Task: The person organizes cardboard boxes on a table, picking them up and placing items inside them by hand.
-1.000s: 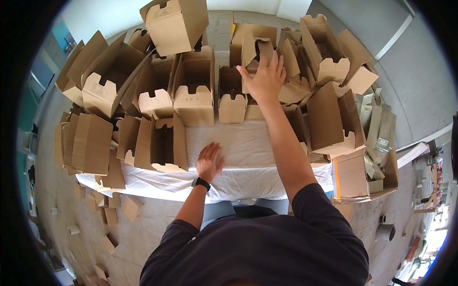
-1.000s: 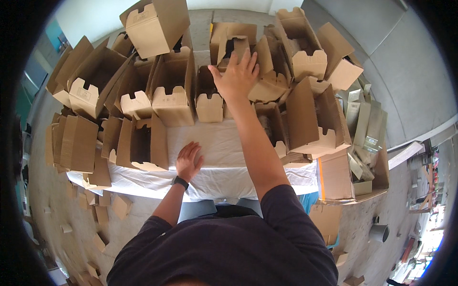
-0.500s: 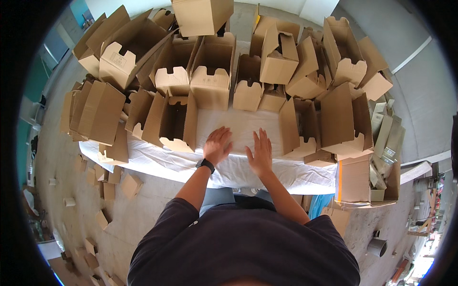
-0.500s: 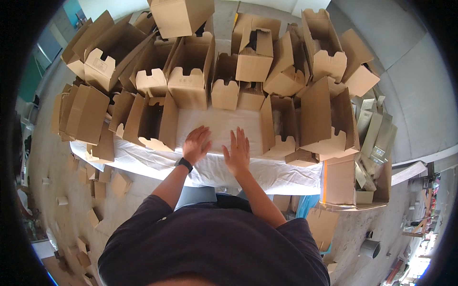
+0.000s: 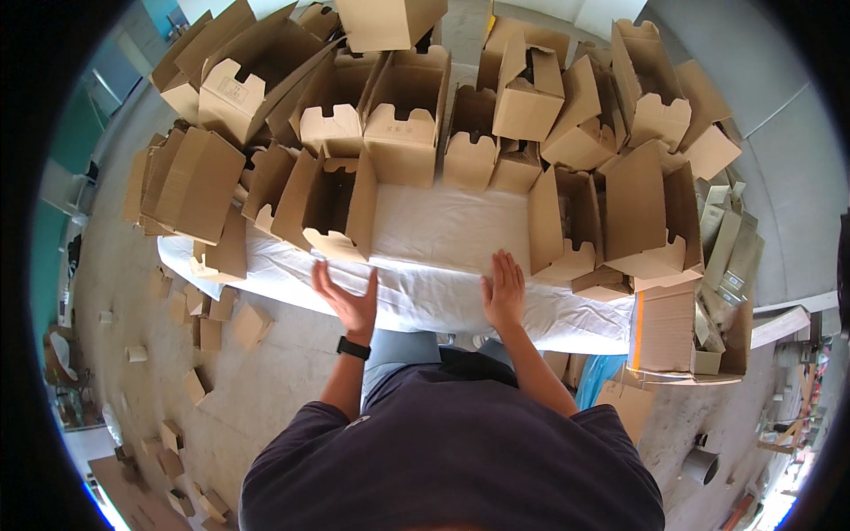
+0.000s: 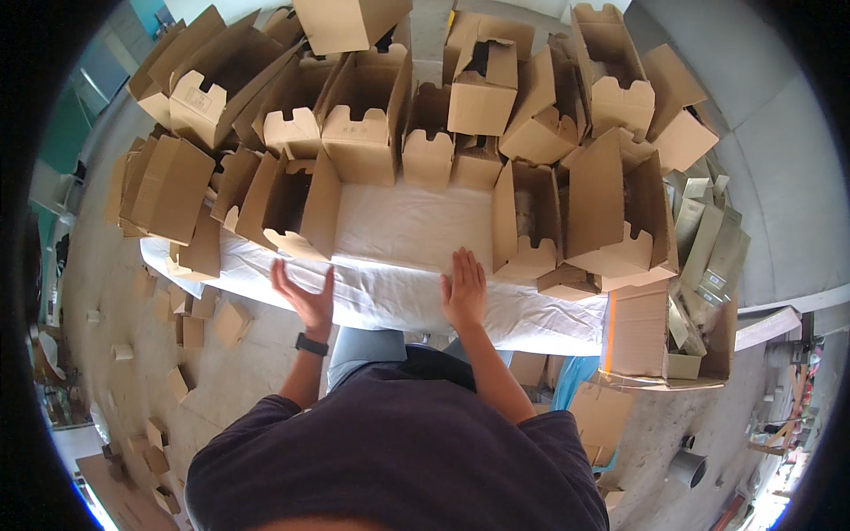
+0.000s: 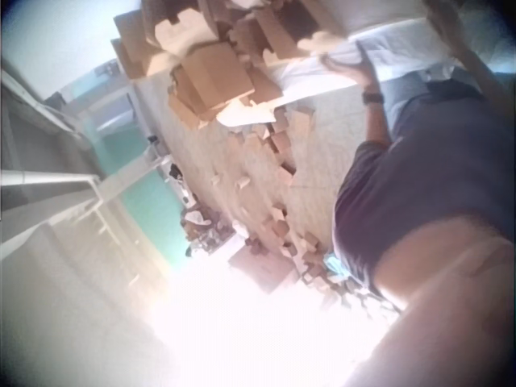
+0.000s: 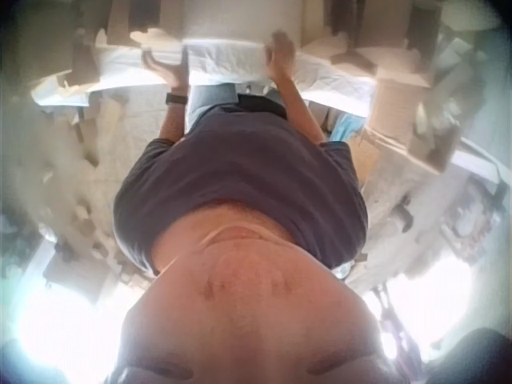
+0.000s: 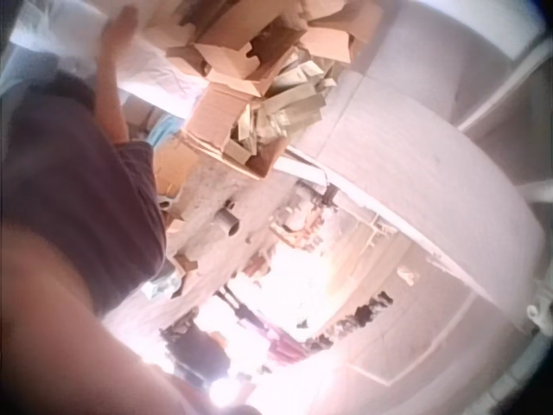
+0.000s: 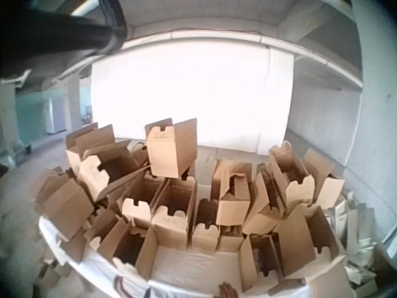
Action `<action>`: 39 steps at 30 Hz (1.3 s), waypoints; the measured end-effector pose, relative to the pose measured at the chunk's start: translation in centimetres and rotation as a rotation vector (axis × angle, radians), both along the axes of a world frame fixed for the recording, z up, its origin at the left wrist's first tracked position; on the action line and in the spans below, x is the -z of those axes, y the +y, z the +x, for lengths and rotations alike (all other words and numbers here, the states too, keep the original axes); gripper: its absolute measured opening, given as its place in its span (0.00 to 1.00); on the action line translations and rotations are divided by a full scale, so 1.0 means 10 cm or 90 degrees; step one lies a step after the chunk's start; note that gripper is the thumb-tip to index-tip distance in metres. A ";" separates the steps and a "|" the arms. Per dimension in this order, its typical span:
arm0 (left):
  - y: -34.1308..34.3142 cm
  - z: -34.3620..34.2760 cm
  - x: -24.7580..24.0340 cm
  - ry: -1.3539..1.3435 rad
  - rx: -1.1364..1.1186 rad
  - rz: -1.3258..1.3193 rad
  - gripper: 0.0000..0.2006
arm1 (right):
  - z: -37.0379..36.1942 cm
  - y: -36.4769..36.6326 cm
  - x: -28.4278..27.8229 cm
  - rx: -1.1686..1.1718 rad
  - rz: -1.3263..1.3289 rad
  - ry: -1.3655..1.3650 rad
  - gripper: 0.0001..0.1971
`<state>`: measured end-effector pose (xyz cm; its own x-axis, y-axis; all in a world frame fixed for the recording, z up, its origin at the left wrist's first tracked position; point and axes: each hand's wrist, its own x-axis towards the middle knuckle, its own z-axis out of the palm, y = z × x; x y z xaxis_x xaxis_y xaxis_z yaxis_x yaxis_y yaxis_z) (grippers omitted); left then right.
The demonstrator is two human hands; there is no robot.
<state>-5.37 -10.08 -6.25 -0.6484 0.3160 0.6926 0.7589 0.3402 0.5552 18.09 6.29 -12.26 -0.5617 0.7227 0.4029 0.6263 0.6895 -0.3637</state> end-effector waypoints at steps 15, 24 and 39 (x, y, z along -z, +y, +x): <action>0.42 -0.46 -0.14 -0.144 -0.029 0.070 0.56 | 0.01 0.02 -0.04 -0.025 0.021 0.031 0.26; -0.08 -0.49 -0.24 -0.175 0.098 0.126 0.56 | 0.02 0.01 0.00 -0.013 0.017 0.020 0.27; 0.62 -0.19 -0.41 -0.418 0.707 -0.032 0.62 | 0.29 -0.22 -0.69 -0.039 -0.360 0.440 0.27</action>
